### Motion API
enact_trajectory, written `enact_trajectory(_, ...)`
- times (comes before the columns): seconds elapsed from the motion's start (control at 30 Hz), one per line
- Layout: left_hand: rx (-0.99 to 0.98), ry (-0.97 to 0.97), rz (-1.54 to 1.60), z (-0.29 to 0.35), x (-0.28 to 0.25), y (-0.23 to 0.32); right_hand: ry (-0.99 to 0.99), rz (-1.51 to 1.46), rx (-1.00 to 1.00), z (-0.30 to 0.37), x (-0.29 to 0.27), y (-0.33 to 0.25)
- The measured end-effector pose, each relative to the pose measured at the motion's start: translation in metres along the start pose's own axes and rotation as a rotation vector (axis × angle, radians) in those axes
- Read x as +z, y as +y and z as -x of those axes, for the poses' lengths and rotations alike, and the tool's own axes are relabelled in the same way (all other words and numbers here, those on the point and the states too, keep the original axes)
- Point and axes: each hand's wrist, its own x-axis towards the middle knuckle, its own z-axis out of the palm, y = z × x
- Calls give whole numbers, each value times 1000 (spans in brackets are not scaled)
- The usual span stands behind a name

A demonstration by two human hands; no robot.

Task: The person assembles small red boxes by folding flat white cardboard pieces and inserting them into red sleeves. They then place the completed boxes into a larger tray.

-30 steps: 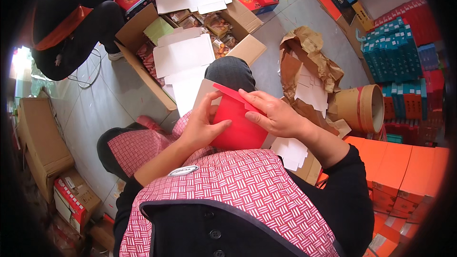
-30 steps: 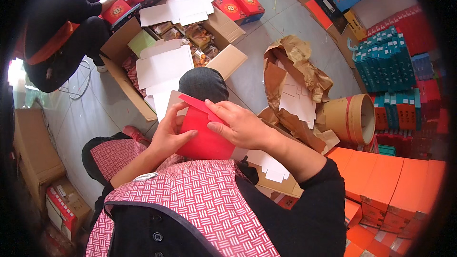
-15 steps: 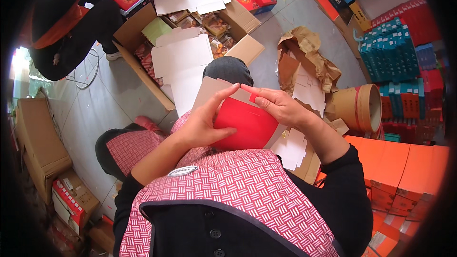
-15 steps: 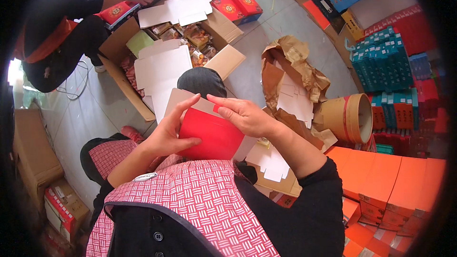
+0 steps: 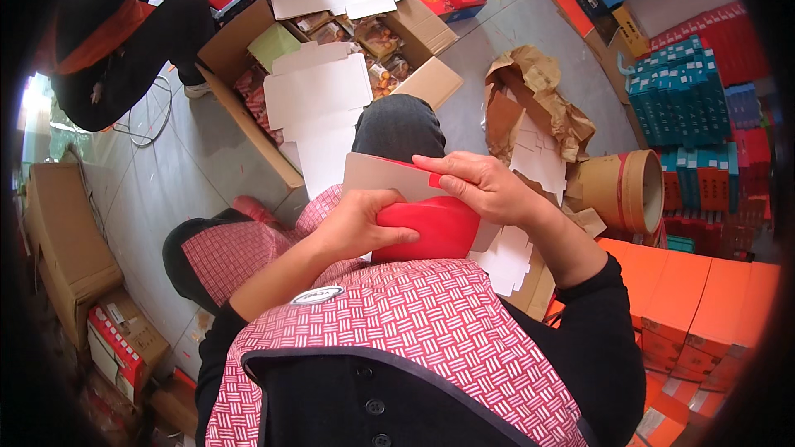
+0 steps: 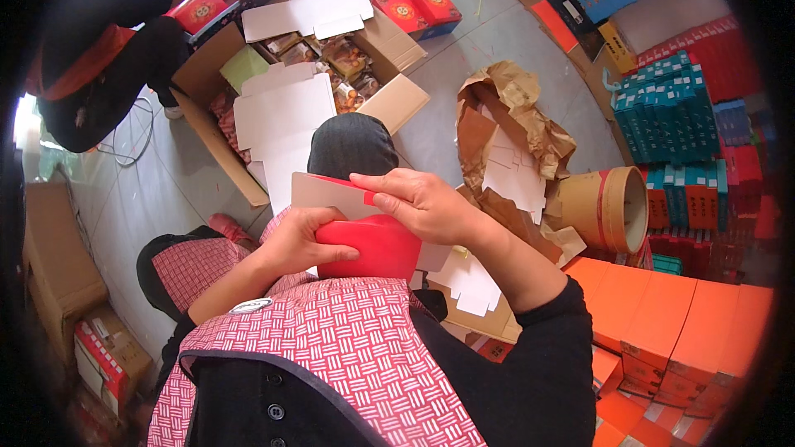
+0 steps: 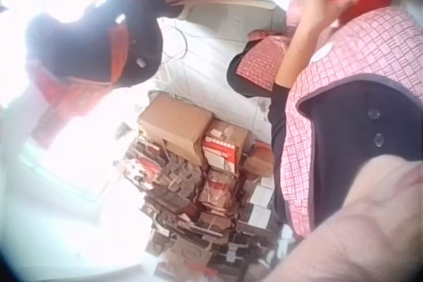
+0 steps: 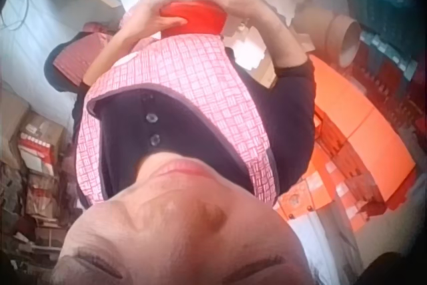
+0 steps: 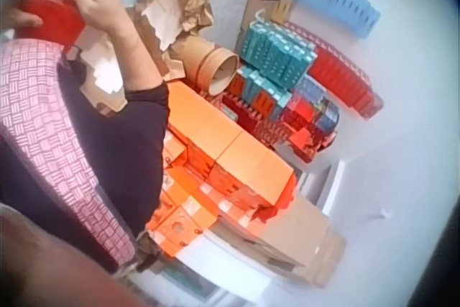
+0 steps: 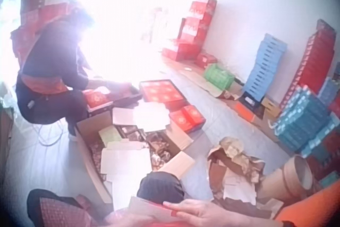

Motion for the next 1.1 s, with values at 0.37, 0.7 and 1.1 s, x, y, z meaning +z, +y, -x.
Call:
enact_trajectory(0.37, 237, 222, -109, 0, 3, -5, 38, -54, 48, -1, 10, 13)
enact_trajectory(0.7, 33, 137, 122, -2, 3, -5, 57, 125, -10, -5, 17, 7)
enact_trajectory(1.1, -61, 84, 106, 2, -1, -9, 74, 200, -37, -5, 22, 4)
